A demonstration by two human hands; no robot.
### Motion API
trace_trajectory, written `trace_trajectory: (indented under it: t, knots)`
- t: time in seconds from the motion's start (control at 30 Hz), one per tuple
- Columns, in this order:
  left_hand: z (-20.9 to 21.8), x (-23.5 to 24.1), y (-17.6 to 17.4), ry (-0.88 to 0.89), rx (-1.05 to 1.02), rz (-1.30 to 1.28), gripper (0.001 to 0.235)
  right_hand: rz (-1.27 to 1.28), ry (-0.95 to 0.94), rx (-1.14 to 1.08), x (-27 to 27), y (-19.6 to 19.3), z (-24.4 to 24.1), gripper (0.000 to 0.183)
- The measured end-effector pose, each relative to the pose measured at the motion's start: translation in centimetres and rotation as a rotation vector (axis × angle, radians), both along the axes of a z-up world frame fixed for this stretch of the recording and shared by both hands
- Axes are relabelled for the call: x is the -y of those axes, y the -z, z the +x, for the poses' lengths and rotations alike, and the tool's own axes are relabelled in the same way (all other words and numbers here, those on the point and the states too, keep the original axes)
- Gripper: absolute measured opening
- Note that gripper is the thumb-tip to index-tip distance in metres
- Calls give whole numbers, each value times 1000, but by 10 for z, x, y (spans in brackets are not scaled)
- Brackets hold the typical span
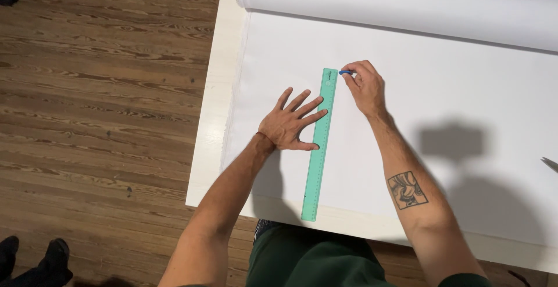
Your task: Cutting paper sheets with scissors and marking measurements on a paper roll using a ruler and pen
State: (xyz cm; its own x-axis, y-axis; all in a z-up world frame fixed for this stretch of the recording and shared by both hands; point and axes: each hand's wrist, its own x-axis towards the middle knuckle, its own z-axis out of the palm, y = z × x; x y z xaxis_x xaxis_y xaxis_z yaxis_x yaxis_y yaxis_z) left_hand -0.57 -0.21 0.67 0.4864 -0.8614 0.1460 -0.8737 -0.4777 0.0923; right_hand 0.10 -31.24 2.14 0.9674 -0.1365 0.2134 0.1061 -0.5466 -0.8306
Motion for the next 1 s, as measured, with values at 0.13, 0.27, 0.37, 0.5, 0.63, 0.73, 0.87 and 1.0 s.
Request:
trace_trajectory:
  t: [0.13,0.27,0.37,0.5,0.63,0.73,0.87,1.0]
  knots:
    - [0,0,-1,4,-3,-1,109,-32,11,32,0,11,5,17]
    - [0,0,-2,3,-9,2,109,-99,7,46,0,19,8,17]
    - [0,1,-3,5,-17,-1,109,-131,8,43,-1,19,6,16]
    - [0,1,-2,-4,-11,-20,108,-200,13,32,-2,21,6,15]
    - [-1,2,0,-13,21,-40,108,-274,11,41,-5,18,6,16]
    - [-2,2,1,-24,38,-92,110,-331,13,36,-2,21,5,16]
    - [-3,-1,-4,-35,82,-134,103,-433,5,50,-4,27,6,16]
    - [-3,0,-5,-37,75,-128,101,-511,-23,39,-7,26,9,16]
